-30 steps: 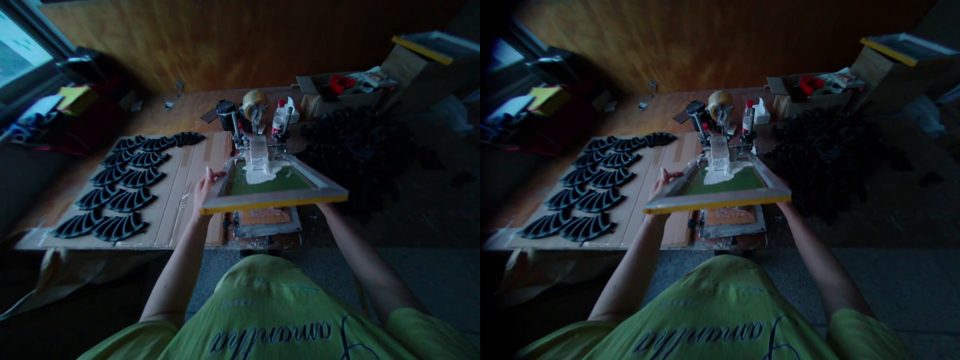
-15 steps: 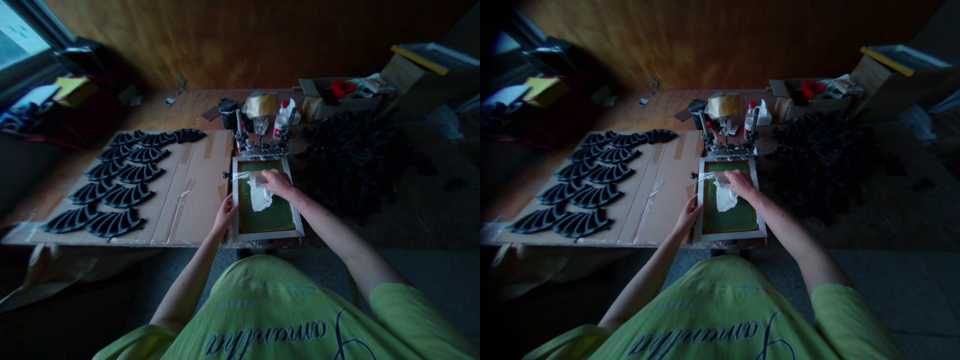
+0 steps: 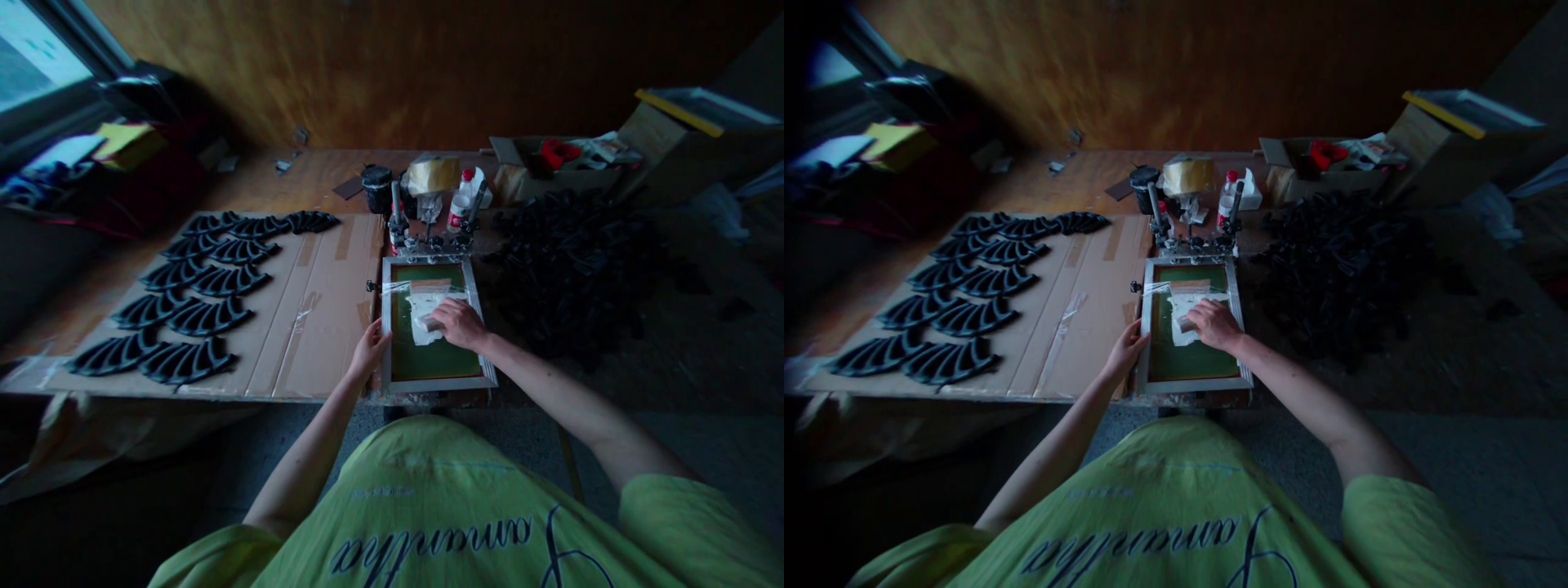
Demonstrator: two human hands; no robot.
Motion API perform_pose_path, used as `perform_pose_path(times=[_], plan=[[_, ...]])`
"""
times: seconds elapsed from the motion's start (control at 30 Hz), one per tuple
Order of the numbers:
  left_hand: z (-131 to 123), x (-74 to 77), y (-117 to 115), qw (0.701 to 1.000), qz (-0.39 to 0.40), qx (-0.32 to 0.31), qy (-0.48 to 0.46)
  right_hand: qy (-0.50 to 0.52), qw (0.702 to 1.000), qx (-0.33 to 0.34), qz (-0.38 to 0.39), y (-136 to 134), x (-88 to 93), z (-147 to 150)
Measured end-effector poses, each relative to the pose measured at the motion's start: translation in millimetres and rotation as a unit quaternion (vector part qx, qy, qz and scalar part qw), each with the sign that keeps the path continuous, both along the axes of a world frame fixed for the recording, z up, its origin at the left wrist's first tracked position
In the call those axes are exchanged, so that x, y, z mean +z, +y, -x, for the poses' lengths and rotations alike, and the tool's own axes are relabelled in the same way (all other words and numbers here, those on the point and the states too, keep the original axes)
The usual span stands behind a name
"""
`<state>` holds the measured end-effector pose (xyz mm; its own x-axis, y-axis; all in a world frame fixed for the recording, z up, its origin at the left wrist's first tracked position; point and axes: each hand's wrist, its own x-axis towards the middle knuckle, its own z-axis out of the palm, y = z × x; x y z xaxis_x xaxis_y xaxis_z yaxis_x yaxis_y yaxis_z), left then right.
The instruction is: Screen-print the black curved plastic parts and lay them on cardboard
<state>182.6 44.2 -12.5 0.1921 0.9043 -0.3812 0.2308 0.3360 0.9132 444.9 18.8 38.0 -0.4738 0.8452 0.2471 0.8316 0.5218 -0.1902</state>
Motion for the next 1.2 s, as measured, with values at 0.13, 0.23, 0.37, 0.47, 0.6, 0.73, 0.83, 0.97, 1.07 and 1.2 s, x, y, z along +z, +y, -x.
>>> perform_pose_path(times=[0.13, 0.23, 0.37, 0.47, 0.6, 0.73, 0.83, 0.97, 1.07, 1.2], plan=[[-2, 3.2, -1, 1.0, 0.007, 0.007, -0.015, 0.012, 0.999, 0.042, 0.007, -12, -5.8, 4], [-1, 6.4, 0, 0.999, 0.008, 0.013, -0.028, 0.043, 0.999, -0.011, 0.027, 0, 4.5, 6], [4, 23.6, 2, 0.999, 0.017, -0.002, -0.05, 0.092, 0.984, -0.152, 0.023, 49, 35.2, 2], [6, 52.4, 6, 0.997, 0.01, 0.005, -0.079, 0.146, 0.96, -0.24, -0.011, 75, 55.0, -35], [-5, 105.4, 24, 0.985, -0.085, 0.05, -0.141, 0.225, 0.905, -0.36, -0.027, 65, 44.5, -98], [-25, 154.1, 59, 0.968, -0.174, 0.062, -0.17, 0.183, 0.93, -0.307, 0.084, 25, -6.8, -83], [-34, 171.0, 83, 0.962, -0.206, 0.055, -0.17, 0.082, 0.962, -0.244, 0.095, 5, -39.3, -38], [-41, 145.4, 68, 0.963, -0.177, 0.109, -0.173, -0.009, 0.959, -0.259, 0.11, 0, -48.1, -2], [-51, 99.3, 17, 0.993, 0.036, -0.012, -0.114, 0.048, 0.944, -0.313, 0.094, -5, -41.2, 21], [-62, 48.2, -34, 0.97, 0.195, -0.061, -0.131, 0.137, 0.973, -0.184, 0.031, -18, -33.5, 58]])
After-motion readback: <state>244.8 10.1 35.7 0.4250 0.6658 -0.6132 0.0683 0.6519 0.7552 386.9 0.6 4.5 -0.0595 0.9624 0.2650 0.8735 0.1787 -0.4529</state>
